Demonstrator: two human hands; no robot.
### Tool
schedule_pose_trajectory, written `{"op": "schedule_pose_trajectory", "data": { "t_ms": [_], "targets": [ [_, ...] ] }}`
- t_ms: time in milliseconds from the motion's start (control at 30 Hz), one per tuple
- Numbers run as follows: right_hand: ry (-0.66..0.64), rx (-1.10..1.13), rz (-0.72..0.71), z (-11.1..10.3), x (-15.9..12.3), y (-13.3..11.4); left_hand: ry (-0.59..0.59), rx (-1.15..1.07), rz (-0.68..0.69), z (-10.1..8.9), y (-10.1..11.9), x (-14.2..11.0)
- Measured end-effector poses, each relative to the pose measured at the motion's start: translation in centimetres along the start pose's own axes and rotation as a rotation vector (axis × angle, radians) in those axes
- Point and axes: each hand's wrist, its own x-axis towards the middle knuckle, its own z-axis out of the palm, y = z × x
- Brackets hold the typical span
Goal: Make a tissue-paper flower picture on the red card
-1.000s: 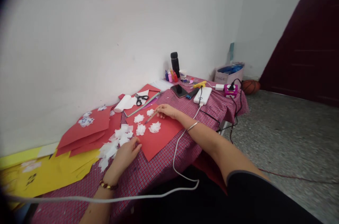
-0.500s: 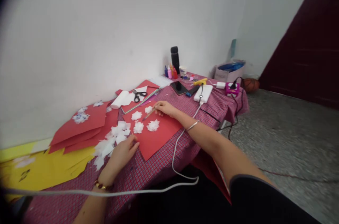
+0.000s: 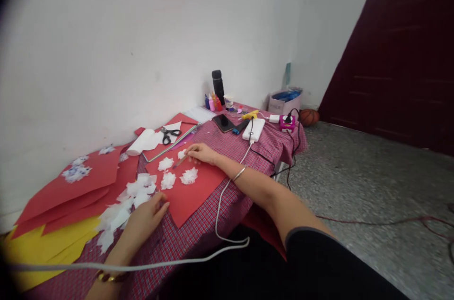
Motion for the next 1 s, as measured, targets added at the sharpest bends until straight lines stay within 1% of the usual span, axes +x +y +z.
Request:
{"op": "schedule_pose_trajectory", "data": {
  "t_ms": [367,600,833,1000],
  "targets": [
    [-0.144,-0.048,0.005,-0.17,-0.30,0.05,-0.026,0.020,0.001,-0.19,0.10,0.13],
    [-0.124,-0.032,0.025,-0.11,-0.50,-0.47,-0.021,0.024,0.011,-0.16,-0.02,0.08],
    [-0.089,-0.005,0.067,-0.07,-0.42,-0.46,-0.038,0.019,0.015,-0.38,0.22,-0.02],
    [-0.061,-0.019,0.083,0.09,-0.56,-0.59,-0.010,-0.015,0.015,-0.27,0.16,-0.08]
  ]
}}
